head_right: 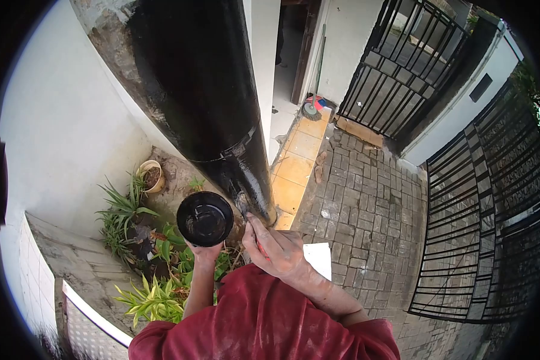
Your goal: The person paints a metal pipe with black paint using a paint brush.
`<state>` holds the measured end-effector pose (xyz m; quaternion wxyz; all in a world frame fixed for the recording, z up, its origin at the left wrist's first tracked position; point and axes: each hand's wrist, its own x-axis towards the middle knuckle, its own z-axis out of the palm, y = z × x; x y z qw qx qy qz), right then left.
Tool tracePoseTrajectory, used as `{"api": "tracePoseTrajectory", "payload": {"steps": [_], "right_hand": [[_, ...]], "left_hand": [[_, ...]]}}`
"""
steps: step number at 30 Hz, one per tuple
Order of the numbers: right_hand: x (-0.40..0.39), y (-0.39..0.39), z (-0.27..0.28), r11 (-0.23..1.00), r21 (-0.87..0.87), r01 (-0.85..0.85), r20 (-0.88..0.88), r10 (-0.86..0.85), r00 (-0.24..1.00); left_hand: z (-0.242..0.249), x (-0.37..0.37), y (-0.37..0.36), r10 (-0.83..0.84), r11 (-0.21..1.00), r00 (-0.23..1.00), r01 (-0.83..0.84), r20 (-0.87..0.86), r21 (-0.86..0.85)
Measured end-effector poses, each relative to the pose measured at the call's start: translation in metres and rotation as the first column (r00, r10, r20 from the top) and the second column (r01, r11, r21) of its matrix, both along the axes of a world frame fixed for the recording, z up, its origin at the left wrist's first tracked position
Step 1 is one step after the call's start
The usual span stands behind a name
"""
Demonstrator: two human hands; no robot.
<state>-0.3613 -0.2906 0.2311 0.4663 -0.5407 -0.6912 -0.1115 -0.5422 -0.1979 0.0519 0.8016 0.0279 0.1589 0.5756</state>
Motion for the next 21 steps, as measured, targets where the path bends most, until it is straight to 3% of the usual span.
{"api": "tracePoseTrajectory", "payload": {"steps": [2,3,5,6,8,18,21], "right_hand": [[0.001,0.001,0.006,0.981,0.189,-0.037,0.138,0.01,0.99],[0.004,0.002,0.004,0.981,0.192,-0.036,0.139,0.009,0.99],[0.008,0.005,-0.004,0.987,0.159,0.001,0.378,-0.062,0.924],[0.007,0.004,-0.002,0.986,0.166,0.001,0.378,-0.064,0.924],[0.002,0.0,0.001,0.989,0.151,-0.004,0.175,-0.023,0.984],[0.003,0.006,0.008,0.985,0.171,0.028,0.214,-0.064,0.975],[0.0,0.007,0.013,0.989,0.147,0.022,0.082,-0.035,0.996]], "left_hand": [[-0.005,0.0,0.0,0.01,1.0,1.0,-0.009,-0.025,0.022],[-0.005,0.0,0.0,0.019,0.999,0.999,-0.017,-0.05,0.045],[-0.002,0.0,-0.001,0.021,0.999,0.999,-0.02,-0.045,0.034],[0.0,0.0,0.0,0.024,1.0,0.999,-0.024,-0.038,0.021],[0.001,0.0,-0.001,0.023,0.999,0.999,-0.022,-0.045,0.037],[0.009,0.006,-0.003,0.034,0.995,0.999,-0.03,-0.043,0.092],[0.016,0.006,-0.003,0.0,0.996,1.0,0.001,-0.013,0.095]]}}
